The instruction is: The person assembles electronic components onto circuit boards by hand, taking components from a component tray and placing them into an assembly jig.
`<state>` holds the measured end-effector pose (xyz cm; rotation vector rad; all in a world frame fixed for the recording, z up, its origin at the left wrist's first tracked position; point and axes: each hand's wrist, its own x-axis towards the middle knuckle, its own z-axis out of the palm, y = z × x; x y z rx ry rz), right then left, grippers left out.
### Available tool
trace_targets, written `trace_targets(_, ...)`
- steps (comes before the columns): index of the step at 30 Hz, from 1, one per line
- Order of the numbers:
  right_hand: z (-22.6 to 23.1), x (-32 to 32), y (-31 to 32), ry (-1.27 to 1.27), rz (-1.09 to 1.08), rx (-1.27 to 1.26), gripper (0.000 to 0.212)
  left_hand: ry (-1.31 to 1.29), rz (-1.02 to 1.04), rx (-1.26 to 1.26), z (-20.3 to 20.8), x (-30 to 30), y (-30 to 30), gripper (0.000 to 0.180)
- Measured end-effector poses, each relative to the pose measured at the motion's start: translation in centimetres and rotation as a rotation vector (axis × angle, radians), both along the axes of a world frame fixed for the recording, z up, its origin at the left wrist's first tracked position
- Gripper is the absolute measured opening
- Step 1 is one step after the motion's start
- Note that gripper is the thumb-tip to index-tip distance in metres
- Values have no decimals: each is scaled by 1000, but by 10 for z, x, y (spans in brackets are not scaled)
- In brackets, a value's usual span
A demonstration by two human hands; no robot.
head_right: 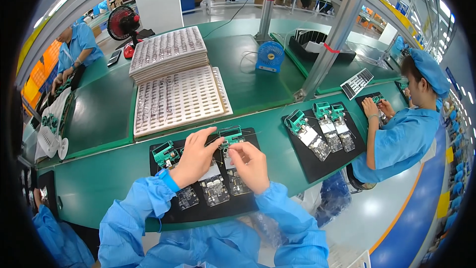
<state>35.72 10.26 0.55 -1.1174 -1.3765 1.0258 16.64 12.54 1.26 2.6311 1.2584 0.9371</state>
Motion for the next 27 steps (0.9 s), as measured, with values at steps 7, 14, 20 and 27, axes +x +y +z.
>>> trace_targets(7, 2, -26, -7, 149, 238, -160, 10, -946, 50, -790, 11, -32, -36, 16)
trace_targets(14, 2, -55, 0, 181, 359, -190, 13, -1028, 71, -855, 2, -57, -40, 15)
trace_targets(20, -6, -60, -1, 19, 312, -83, 10, -1018, 187, -760, -3, -59, -37, 14)
trace_targets(27, -4, -60, -4, -380, 113, 307, 9, -723, 278, -462, -5, -52, -35, 11)
